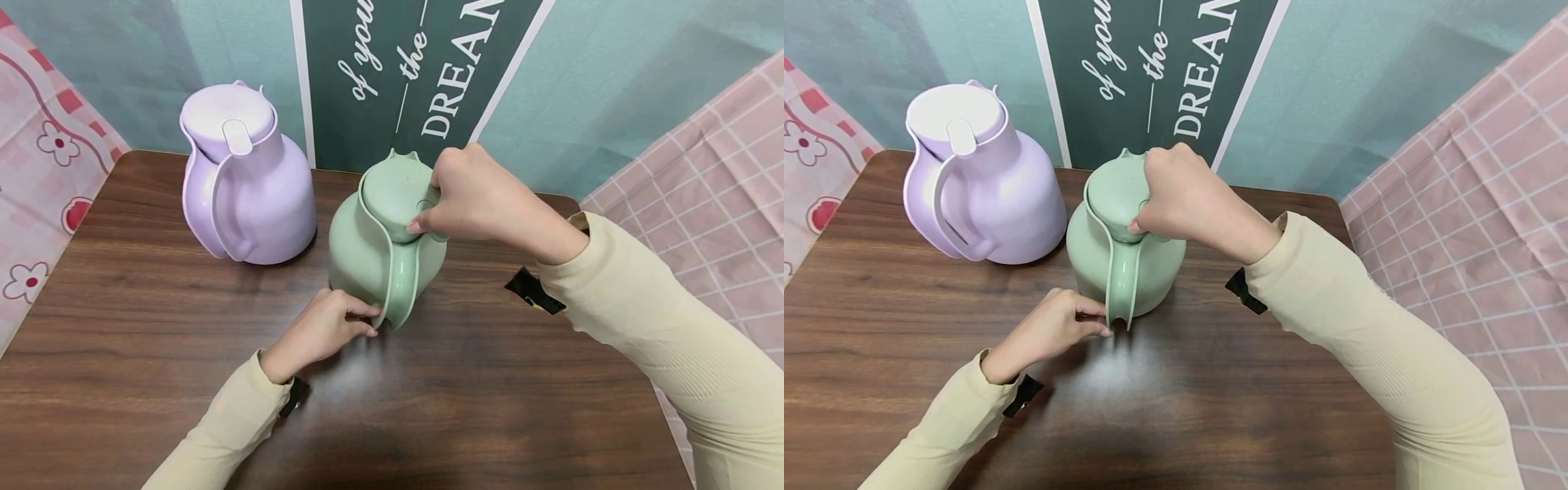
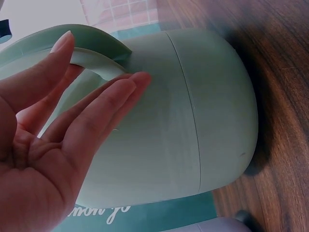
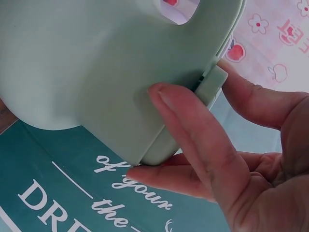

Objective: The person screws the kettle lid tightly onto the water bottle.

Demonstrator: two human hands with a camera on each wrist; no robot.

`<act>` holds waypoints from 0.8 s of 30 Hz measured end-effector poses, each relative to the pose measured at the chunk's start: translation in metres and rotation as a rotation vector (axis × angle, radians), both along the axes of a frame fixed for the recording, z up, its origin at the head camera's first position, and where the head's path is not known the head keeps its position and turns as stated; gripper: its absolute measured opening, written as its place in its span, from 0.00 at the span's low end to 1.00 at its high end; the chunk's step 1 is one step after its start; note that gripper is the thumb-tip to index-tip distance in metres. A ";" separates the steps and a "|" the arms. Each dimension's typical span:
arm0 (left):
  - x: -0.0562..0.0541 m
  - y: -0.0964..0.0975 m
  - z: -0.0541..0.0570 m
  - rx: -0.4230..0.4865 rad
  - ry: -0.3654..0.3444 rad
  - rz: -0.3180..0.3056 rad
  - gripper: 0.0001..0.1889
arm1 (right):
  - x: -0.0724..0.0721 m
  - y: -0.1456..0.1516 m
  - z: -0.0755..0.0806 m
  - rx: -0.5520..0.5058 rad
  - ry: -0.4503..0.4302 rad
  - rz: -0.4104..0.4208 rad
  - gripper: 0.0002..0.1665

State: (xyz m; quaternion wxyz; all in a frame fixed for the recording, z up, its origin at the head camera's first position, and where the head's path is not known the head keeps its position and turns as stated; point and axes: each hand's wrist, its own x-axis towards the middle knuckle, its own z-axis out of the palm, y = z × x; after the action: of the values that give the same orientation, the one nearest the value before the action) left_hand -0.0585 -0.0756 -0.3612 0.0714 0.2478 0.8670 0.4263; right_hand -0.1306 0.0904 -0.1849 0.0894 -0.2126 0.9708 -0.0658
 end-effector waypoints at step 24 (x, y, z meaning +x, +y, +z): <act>0.001 -0.001 -0.001 0.006 0.017 0.006 0.11 | 0.000 0.004 0.000 -0.032 -0.016 -0.043 0.31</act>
State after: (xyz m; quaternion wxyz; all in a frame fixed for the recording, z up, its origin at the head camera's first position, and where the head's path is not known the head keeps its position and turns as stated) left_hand -0.0571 -0.0765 -0.3627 0.0619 0.2492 0.8671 0.4270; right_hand -0.1304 0.0943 -0.1851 0.0921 -0.1923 0.9733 -0.0849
